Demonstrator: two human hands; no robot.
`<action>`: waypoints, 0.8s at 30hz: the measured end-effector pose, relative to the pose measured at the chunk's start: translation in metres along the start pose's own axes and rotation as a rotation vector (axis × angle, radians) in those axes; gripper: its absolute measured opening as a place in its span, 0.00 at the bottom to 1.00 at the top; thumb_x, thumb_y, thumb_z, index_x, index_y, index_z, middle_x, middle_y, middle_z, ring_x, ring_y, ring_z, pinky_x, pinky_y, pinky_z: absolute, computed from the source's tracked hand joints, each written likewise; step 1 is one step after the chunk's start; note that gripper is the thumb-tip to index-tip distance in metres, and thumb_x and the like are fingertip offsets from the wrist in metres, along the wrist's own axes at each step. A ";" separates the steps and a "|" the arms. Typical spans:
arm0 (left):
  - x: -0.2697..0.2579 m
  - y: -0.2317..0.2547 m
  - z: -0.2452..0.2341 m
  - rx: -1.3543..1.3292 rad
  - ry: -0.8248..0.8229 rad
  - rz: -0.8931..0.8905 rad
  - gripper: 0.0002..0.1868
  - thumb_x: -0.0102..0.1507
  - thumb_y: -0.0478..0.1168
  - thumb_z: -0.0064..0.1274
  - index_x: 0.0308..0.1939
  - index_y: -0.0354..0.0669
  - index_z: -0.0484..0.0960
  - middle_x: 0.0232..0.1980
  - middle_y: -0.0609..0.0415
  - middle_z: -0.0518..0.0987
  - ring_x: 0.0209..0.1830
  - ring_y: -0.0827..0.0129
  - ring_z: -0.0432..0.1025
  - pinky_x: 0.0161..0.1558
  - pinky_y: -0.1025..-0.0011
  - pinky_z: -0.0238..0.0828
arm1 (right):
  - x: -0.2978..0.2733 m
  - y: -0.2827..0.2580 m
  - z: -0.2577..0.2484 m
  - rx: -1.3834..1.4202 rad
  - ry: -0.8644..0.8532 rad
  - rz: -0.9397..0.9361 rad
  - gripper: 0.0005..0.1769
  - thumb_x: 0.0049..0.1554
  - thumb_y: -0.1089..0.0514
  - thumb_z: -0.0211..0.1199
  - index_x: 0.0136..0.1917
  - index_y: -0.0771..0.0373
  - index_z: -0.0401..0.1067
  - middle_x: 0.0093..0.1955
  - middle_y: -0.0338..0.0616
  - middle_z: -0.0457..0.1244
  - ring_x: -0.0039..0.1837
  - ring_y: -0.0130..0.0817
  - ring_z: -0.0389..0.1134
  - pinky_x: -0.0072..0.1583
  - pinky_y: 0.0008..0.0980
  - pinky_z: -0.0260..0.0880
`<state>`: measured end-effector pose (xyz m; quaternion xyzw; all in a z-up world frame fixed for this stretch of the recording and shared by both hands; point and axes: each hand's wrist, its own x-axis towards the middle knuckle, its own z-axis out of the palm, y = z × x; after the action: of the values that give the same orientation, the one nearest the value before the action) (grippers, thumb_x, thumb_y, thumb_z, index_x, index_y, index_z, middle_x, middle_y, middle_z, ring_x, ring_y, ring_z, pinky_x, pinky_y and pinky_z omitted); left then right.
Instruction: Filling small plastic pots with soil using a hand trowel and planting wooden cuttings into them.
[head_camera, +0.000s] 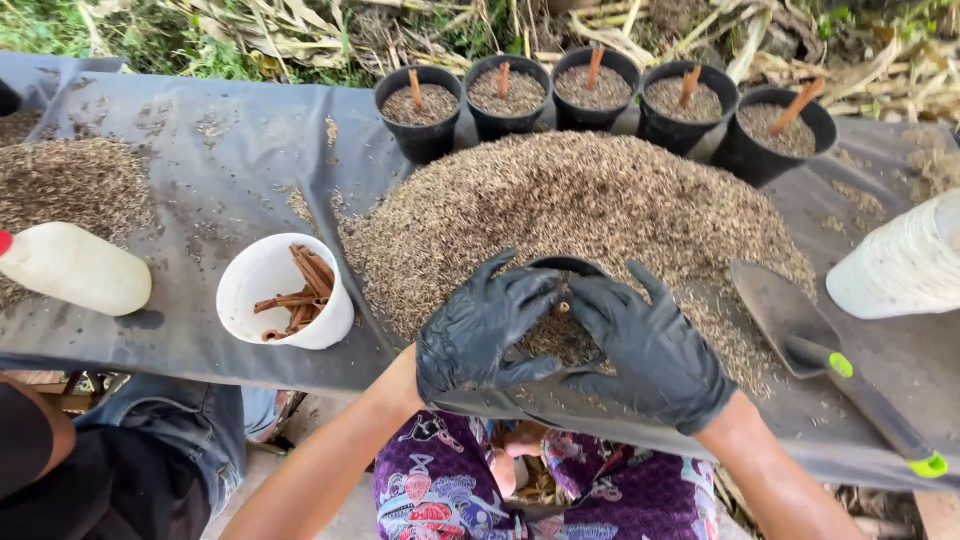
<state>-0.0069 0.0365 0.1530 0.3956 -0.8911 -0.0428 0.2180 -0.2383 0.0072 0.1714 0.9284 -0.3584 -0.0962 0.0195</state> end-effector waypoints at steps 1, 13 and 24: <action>0.003 0.004 -0.005 0.120 0.051 0.029 0.42 0.62 0.74 0.31 0.57 0.43 0.76 0.63 0.42 0.73 0.66 0.53 0.66 0.75 0.43 0.43 | 0.001 -0.001 -0.005 -0.066 0.015 -0.042 0.52 0.46 0.14 0.59 0.68 0.52 0.67 0.74 0.41 0.57 0.76 0.38 0.57 0.81 0.56 0.31; -0.022 -0.014 0.050 0.298 0.272 0.026 0.32 0.69 0.69 0.28 0.51 0.52 0.76 0.51 0.53 0.72 0.58 0.63 0.67 0.71 0.48 0.47 | -0.013 -0.007 0.006 -0.120 0.085 -0.055 0.51 0.52 0.16 0.52 0.69 0.58 0.64 0.70 0.45 0.59 0.75 0.39 0.58 0.82 0.54 0.30; -0.011 0.004 0.008 0.171 0.376 0.150 0.18 0.70 0.53 0.43 0.36 0.45 0.77 0.38 0.52 0.70 0.41 0.58 0.71 0.60 0.47 0.62 | -0.013 -0.013 0.009 -0.092 0.108 -0.005 0.37 0.54 0.20 0.53 0.60 0.48 0.72 0.61 0.30 0.66 0.69 0.29 0.63 0.81 0.53 0.35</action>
<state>-0.0067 0.0463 0.1426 0.3462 -0.8622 0.1239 0.3485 -0.2406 0.0256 0.1632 0.9313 -0.3495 -0.0622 0.0811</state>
